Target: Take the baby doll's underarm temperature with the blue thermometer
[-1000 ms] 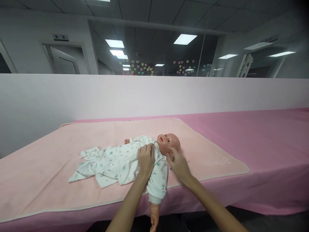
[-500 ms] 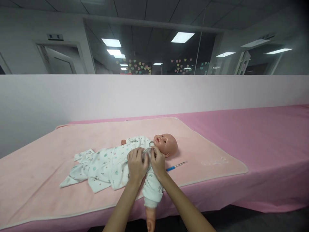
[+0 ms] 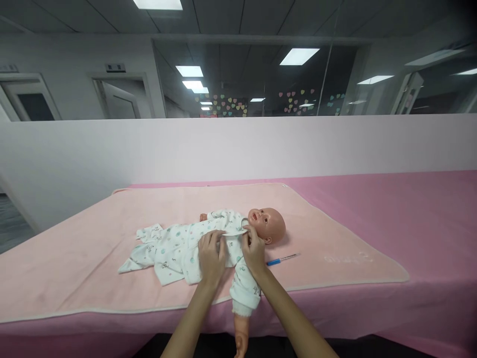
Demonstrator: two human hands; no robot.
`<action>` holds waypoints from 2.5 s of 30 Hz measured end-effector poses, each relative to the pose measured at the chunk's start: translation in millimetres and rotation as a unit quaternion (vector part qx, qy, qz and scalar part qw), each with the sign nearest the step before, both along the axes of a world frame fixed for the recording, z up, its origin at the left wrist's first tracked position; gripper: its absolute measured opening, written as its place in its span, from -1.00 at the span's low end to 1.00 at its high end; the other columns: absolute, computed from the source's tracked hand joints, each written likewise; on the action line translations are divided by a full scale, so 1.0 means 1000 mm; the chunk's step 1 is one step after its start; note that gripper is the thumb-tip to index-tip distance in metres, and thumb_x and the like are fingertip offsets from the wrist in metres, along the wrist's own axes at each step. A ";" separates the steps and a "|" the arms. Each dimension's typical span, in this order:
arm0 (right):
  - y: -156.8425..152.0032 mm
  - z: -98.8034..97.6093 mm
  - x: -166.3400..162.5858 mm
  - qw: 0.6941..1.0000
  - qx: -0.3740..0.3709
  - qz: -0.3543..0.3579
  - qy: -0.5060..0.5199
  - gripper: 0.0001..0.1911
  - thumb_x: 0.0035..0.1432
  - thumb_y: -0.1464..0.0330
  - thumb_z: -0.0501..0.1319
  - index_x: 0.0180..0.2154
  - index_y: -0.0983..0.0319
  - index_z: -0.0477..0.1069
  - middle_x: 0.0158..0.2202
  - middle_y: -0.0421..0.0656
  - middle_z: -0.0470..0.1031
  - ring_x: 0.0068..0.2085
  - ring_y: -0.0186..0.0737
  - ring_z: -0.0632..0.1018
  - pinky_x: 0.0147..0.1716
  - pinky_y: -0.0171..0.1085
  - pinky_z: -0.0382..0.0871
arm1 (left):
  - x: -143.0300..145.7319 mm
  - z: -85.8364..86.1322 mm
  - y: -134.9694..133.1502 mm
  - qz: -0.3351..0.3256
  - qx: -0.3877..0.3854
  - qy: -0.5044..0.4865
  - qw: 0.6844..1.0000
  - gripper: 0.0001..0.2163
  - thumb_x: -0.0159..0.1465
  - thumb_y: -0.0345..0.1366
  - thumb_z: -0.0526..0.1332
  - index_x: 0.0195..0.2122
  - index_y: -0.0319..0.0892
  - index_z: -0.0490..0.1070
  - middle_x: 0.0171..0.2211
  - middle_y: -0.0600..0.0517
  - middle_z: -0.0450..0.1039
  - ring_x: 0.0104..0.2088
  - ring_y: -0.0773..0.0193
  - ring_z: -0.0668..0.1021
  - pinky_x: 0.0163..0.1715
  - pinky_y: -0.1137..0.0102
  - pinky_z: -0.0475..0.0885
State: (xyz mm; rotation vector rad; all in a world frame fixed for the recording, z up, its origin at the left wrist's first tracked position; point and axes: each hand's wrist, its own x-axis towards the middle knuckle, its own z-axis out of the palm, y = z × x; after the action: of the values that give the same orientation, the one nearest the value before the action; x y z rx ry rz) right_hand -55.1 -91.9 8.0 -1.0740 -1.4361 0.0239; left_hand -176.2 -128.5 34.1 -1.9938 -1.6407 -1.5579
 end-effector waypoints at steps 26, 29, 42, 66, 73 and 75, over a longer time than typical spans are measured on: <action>-0.008 0.001 -0.003 0.989 0.038 0.042 -0.137 -0.75 0.22 0.36 -0.05 -0.33 0.26 0.38 -0.57 -0.19 0.46 -0.58 -0.35 0.46 -0.56 -0.41 0.20 | -0.006 -0.009 0.005 -0.013 0.019 -0.042 0.999 -0.83 0.28 -0.25 -0.03 -0.27 -0.16 0.31 -0.33 0.00 0.40 -0.29 0.24 0.43 -0.25 0.33 0.30; -0.008 0.000 -0.003 0.989 0.042 0.040 -0.137 -0.75 0.22 0.36 -0.05 -0.34 0.26 0.38 -0.58 -0.19 0.45 -0.58 -0.35 0.45 -0.57 -0.40 0.20 | -0.006 -0.010 0.005 -0.037 -0.007 -0.078 0.996 -0.82 0.29 -0.23 -0.04 -0.27 -0.15 0.30 -0.35 0.01 0.40 -0.32 0.26 0.44 -0.31 0.37 0.33; -0.008 0.000 -0.002 0.994 0.023 0.045 -0.102 -0.76 0.21 0.33 -0.04 -0.34 0.26 0.35 -0.60 -0.22 0.41 -0.62 -0.38 0.42 -0.59 -0.42 0.18 | -0.007 -0.004 0.002 -0.020 -0.005 0.041 0.999 -0.81 0.21 -0.25 0.07 -0.19 -0.13 0.35 -0.29 0.02 0.45 -0.27 0.22 0.44 -0.20 0.30 0.27; -0.005 -0.004 -0.001 0.996 0.005 0.039 -0.084 -0.72 0.22 0.29 -0.06 -0.36 0.26 0.35 -0.58 -0.20 0.41 -0.58 -0.35 0.42 -0.57 -0.42 0.19 | -0.038 -0.009 -0.014 0.087 -0.042 -0.020 0.995 -0.84 0.15 -0.19 0.11 -0.35 -0.09 0.43 -0.35 0.01 0.44 -0.26 0.15 0.41 -0.19 0.22 0.16; -0.003 -0.005 0.000 0.996 0.000 0.032 -0.080 -0.71 0.22 0.28 -0.07 -0.36 0.26 0.35 -0.59 -0.20 0.41 -0.59 -0.34 0.42 -0.57 -0.41 0.18 | -0.039 -0.009 -0.016 0.099 -0.043 -0.054 0.993 -0.85 0.19 -0.28 0.03 -0.43 -0.12 0.36 -0.40 0.04 0.44 -0.30 0.17 0.41 -0.20 0.22 0.17; -0.004 -0.005 0.000 0.996 -0.004 0.038 -0.077 -0.72 0.21 0.28 -0.06 -0.36 0.26 0.35 -0.59 -0.20 0.41 -0.59 -0.34 0.42 -0.57 -0.41 0.18 | -0.038 -0.010 -0.015 0.091 -0.052 -0.059 0.993 -0.83 0.23 -0.27 -0.01 -0.37 -0.13 0.34 -0.39 0.03 0.44 -0.30 0.18 0.41 -0.18 0.20 0.15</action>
State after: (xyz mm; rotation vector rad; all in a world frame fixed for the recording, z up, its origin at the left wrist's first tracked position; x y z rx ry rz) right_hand -55.1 -95.6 3.2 -1.0455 -1.6168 0.0000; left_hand -214.7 -143.7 23.7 -1.7689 -1.9247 -1.5795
